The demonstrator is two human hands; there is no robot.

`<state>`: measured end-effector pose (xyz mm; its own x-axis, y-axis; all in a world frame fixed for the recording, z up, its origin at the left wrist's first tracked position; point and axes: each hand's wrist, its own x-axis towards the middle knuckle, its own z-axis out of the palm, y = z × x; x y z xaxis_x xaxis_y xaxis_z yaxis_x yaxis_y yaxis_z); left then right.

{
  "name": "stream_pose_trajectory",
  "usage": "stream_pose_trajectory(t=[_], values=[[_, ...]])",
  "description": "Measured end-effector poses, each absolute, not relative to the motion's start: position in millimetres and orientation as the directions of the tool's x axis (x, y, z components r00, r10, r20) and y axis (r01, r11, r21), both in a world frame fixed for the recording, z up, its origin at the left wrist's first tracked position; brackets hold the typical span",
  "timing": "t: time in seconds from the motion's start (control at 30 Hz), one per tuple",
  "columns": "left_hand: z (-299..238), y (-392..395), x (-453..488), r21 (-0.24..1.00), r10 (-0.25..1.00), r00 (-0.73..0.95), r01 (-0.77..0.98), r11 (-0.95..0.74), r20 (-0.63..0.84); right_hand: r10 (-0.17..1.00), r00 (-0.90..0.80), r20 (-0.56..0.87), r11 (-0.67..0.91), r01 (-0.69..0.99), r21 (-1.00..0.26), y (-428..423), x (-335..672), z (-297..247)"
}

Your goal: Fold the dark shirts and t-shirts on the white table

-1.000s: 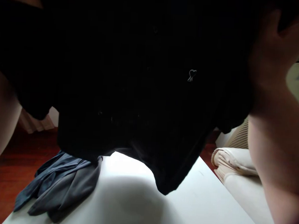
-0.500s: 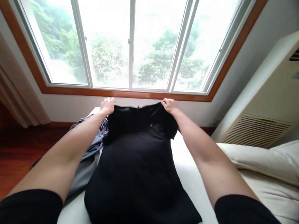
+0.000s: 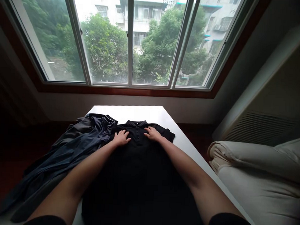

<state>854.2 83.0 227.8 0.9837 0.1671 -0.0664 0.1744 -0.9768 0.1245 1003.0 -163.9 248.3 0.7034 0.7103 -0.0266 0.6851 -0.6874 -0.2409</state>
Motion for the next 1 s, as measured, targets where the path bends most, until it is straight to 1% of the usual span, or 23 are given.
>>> stream_pose_trajectory(t=[0.1,0.2,0.3,0.4,0.5,0.57,0.63,0.7,0.77,0.83,0.9,1.0], values=[[215,83,865,0.132,0.187,0.981,0.191,-0.973,-0.045,0.656,0.750,-0.082,-0.743,0.623,-0.245,-155,1012,226],[210,88,876,0.157,0.180,0.983,0.181,-0.971,-0.019,0.624,0.775,-0.098,-0.770,0.589,-0.245,-148,1024,215],[215,91,882,0.203,0.201,0.979,0.193,-0.960,0.020,0.611,0.785,-0.106,-0.781,0.575,-0.245,-143,1033,216],[223,86,876,0.217,0.208,0.975,0.187,-0.958,0.080,0.611,0.787,-0.089,-0.780,0.578,-0.239,-143,1032,222],[231,78,851,0.215,0.151,0.976,0.115,-0.970,0.159,0.629,0.777,-0.020,-0.754,0.604,-0.259,-148,1021,229],[234,76,822,0.225,0.098,0.968,0.045,-0.973,0.229,0.660,0.749,0.060,-0.702,0.644,-0.303,-158,1010,234],[234,79,785,0.257,0.083,0.958,0.011,-0.966,0.273,0.685,0.710,0.163,-0.630,0.690,-0.356,-177,996,238],[233,85,742,0.319,0.124,0.955,0.033,-0.947,0.269,0.681,0.687,0.253,-0.577,0.716,-0.394,-205,979,241],[232,90,699,0.398,0.193,0.952,0.085,-0.913,0.239,0.652,0.702,0.286,-0.579,0.705,-0.411,-242,959,243],[232,91,659,0.483,0.272,0.941,0.146,-0.863,0.202,0.609,0.749,0.259,-0.630,0.656,-0.416,-281,933,245],[234,86,626,0.534,0.321,0.932,0.186,-0.825,0.171,0.584,0.786,0.205,-0.687,0.612,-0.392,-317,905,245],[242,70,587,0.529,0.343,0.931,0.229,-0.817,0.127,0.517,0.850,0.100,-0.775,0.515,-0.366,-357,860,246]])
